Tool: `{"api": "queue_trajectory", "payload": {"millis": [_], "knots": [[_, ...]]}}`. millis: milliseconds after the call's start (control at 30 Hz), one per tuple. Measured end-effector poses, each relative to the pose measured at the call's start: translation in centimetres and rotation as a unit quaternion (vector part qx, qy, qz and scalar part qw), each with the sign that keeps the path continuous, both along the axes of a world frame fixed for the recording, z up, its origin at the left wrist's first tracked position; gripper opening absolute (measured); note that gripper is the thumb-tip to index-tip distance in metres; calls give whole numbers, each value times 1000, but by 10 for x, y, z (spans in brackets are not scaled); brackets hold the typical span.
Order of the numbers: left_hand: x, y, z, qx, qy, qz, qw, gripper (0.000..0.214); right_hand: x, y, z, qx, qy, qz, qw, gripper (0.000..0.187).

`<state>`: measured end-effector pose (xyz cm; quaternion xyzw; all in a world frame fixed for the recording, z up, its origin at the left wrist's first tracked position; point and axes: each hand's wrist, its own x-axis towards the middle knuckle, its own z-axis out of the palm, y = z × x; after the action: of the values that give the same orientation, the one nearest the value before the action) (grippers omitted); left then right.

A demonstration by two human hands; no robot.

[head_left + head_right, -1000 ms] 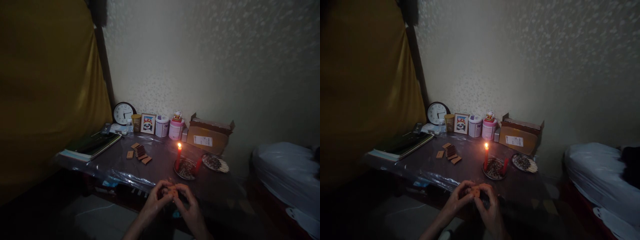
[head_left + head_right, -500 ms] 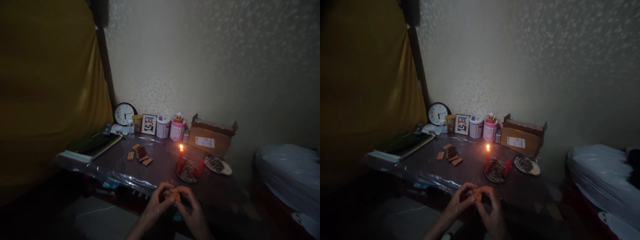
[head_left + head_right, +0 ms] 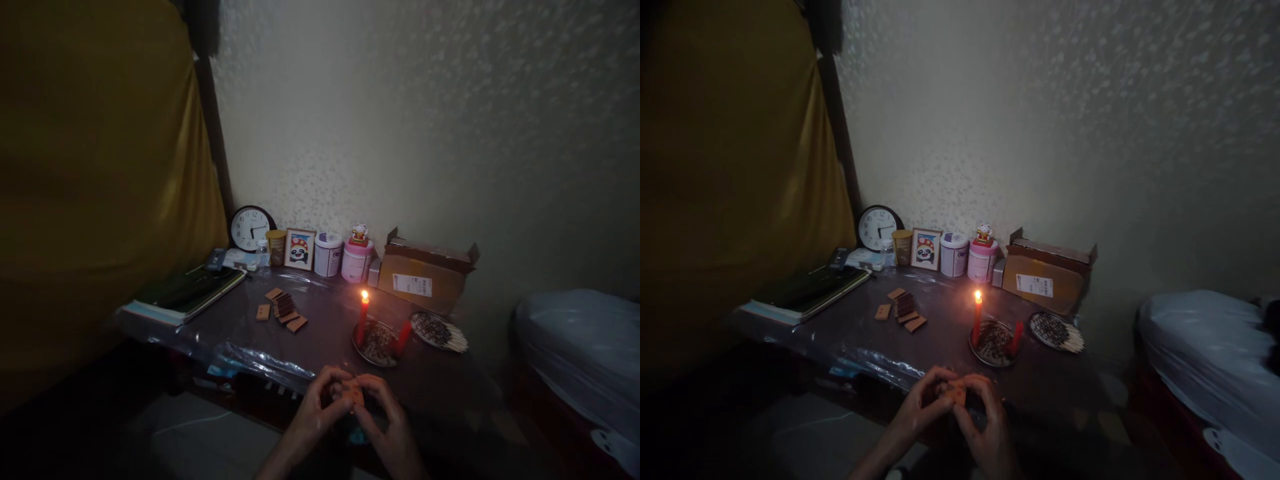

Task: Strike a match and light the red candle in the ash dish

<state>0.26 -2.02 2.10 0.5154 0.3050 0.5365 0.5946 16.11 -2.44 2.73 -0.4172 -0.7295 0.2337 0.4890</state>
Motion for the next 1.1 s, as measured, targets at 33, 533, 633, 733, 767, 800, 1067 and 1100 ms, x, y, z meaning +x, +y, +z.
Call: {"api": "queue_trajectory", "payload": {"millis": [33,533,633,733,767,800,1067,1100], "knots": [[0,0,0,4,2,1,1000,32,0,0,-1,-2,-2,0,1000,17],[2,-2,9,20,13,-6,1000,31,4,1,-3,-9,-28,6,1000,19],[2,-1,5,29,20,0,999,30,4,2,-2,-8,-31,5,999,19],[2,0,1,37,29,4,999,30,4,2,-3,-3,-26,5,1000,20],[2,0,0,37,29,3,999,29,5,2,-3,-3,-24,5,1000,20],[2,0,0,37,26,1,999,29,5,2,-4,-3,-22,5,1000,21],[1,-4,8,49,56,8,997,27,8,2,-6,-17,-40,9,999,22],[0,-4,9,49,59,10,997,27,8,2,-6,-17,-42,12,999,23]]}}
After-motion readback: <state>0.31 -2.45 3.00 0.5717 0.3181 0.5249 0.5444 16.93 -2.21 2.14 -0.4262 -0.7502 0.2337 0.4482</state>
